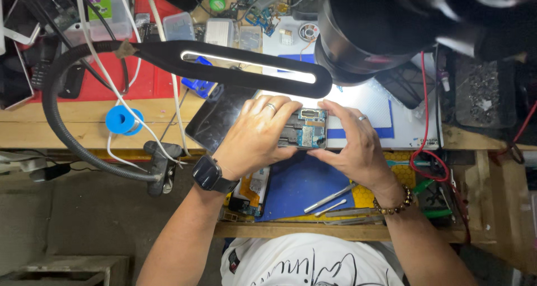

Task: The person assembles a mobile phone by placing a circuit board onto the chassis, connecting internal cables with a tool, and using a heat gun on the components.

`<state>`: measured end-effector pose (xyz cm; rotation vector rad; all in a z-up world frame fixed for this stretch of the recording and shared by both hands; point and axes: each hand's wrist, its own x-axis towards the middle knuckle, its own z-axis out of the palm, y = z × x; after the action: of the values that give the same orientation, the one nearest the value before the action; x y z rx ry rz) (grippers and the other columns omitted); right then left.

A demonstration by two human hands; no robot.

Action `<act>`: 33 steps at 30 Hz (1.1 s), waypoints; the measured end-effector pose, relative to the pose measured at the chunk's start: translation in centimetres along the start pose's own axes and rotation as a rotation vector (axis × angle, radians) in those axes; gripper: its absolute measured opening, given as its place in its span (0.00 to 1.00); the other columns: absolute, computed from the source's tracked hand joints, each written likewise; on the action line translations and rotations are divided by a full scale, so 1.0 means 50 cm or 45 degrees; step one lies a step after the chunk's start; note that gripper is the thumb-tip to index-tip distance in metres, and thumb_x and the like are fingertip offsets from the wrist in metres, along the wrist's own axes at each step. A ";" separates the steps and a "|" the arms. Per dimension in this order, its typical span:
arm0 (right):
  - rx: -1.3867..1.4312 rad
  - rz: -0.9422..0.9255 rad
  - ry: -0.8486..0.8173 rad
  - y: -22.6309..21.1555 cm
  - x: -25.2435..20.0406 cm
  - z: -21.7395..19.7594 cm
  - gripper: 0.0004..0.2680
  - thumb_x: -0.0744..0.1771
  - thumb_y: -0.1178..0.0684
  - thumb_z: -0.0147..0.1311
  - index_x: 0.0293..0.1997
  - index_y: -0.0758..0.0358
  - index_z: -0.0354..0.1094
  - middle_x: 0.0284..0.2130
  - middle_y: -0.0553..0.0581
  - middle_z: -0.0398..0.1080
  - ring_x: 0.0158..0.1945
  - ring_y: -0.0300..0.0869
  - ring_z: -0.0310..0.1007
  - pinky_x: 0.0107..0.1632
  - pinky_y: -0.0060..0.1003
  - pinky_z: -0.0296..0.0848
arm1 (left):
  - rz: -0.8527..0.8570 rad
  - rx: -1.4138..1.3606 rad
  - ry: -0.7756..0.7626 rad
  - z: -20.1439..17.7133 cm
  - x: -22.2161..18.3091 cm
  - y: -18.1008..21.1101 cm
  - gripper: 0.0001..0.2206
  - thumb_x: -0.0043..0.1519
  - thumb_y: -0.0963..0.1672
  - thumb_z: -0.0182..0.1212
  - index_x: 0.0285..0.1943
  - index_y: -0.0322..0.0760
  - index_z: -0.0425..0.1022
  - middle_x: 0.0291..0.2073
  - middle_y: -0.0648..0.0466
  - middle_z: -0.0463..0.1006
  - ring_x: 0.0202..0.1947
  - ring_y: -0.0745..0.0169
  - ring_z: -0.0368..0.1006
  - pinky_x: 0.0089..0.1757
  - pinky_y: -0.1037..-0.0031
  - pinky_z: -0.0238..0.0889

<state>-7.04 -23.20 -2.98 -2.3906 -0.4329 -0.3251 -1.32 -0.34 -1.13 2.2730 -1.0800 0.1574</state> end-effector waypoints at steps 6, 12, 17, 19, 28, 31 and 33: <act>-0.003 -0.001 -0.004 -0.002 -0.002 -0.004 0.34 0.55 0.52 0.75 0.66 0.66 0.59 0.57 0.61 0.71 0.62 0.52 0.69 0.64 0.48 0.66 | 0.017 0.033 0.003 0.005 0.000 0.001 0.36 0.44 0.47 0.78 0.62 0.36 0.68 0.55 0.49 0.72 0.59 0.47 0.66 0.54 0.58 0.58; -0.019 -0.010 -0.007 -0.004 -0.001 -0.005 0.34 0.55 0.52 0.74 0.66 0.66 0.59 0.57 0.62 0.70 0.62 0.53 0.69 0.64 0.48 0.65 | 0.025 0.034 0.052 0.014 -0.005 0.005 0.36 0.43 0.46 0.79 0.62 0.37 0.68 0.55 0.50 0.71 0.59 0.47 0.66 0.55 0.58 0.58; -0.032 0.014 -0.013 -0.006 -0.002 -0.007 0.33 0.55 0.53 0.73 0.65 0.64 0.59 0.56 0.61 0.70 0.61 0.53 0.69 0.63 0.48 0.66 | 0.040 0.061 0.153 0.024 -0.025 0.016 0.38 0.43 0.45 0.79 0.64 0.37 0.67 0.57 0.50 0.70 0.60 0.49 0.65 0.57 0.57 0.57; -0.045 0.002 -0.020 -0.007 -0.001 -0.007 0.32 0.55 0.54 0.72 0.65 0.63 0.60 0.56 0.61 0.70 0.61 0.53 0.68 0.63 0.48 0.65 | 0.043 0.090 0.185 0.029 -0.030 0.019 0.38 0.42 0.44 0.79 0.65 0.36 0.67 0.58 0.50 0.70 0.60 0.49 0.65 0.57 0.57 0.56; -0.027 -0.001 -0.022 -0.006 -0.001 -0.004 0.32 0.54 0.53 0.73 0.63 0.61 0.61 0.56 0.59 0.71 0.61 0.52 0.68 0.63 0.48 0.65 | 0.050 0.173 0.281 0.047 -0.049 0.021 0.38 0.45 0.45 0.79 0.67 0.37 0.66 0.60 0.52 0.69 0.63 0.52 0.64 0.59 0.57 0.56; -0.020 -0.004 -0.017 -0.004 -0.002 -0.003 0.32 0.54 0.53 0.73 0.63 0.61 0.61 0.56 0.59 0.71 0.61 0.52 0.68 0.63 0.47 0.65 | 0.051 0.174 0.286 0.050 -0.049 0.020 0.37 0.46 0.45 0.79 0.67 0.38 0.66 0.60 0.52 0.69 0.63 0.52 0.64 0.59 0.56 0.56; -0.032 0.000 -0.018 -0.004 -0.002 -0.003 0.32 0.54 0.54 0.73 0.63 0.61 0.61 0.56 0.59 0.71 0.61 0.52 0.68 0.63 0.48 0.64 | 0.050 0.178 0.291 0.049 -0.049 0.020 0.37 0.46 0.45 0.79 0.67 0.38 0.66 0.60 0.53 0.70 0.63 0.52 0.64 0.60 0.57 0.56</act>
<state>-7.21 -23.18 -2.79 -2.4189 -0.4374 -0.3151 -4.04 -0.59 -3.51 2.2891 -1.0206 0.5104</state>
